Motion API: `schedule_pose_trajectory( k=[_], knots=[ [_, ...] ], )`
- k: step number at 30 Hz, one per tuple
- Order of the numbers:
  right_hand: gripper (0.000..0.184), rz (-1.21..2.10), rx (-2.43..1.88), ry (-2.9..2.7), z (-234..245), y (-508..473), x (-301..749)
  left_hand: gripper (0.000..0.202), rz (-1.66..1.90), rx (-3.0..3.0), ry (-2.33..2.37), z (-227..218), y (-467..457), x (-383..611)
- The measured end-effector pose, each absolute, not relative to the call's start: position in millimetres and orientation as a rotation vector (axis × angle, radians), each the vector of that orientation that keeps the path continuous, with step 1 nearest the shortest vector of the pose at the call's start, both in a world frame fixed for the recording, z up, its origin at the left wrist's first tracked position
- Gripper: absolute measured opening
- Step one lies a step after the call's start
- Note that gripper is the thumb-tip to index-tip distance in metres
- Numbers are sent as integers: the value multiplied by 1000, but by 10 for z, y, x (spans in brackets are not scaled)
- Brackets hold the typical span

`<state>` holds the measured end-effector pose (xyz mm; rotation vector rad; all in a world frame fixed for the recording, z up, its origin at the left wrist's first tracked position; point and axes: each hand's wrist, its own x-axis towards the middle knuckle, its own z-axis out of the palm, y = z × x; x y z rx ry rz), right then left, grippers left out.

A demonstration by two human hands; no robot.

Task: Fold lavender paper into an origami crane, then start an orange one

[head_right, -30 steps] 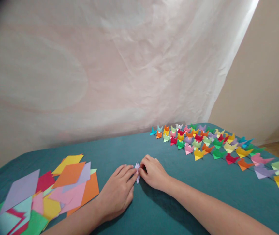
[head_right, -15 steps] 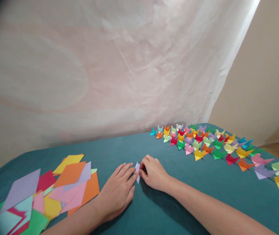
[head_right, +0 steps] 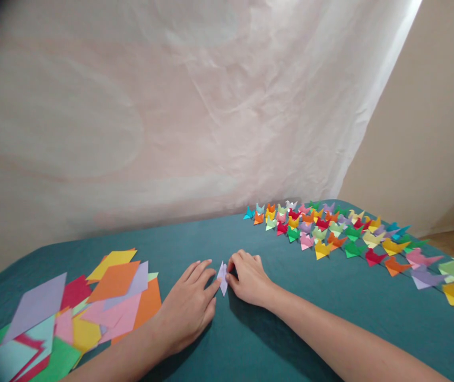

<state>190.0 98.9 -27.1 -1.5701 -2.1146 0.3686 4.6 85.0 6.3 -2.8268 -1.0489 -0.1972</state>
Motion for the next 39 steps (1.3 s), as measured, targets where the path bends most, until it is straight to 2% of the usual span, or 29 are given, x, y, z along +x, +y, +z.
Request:
schedule_pose_trajectory(
  k=[9, 14, 23, 39],
  knots=[
    [10, 320, -1523, -2142, -234, 939, 1908, 33, -191, -2818, -1018, 36, 855, 30],
    [17, 102, -1480, -2222, -180, 886, 1885, 38, -193, -2823, -914, 11, 879, 16],
    [17, -234, -1396, -2416, -133, 847, 1847, 39, -187, -2813, -883, 13, 878, 9],
    [19, -304, -1474, -2587, -80, 798, 1773, 39, -194, -2798, -844, -7, 882, 11]
  ],
)
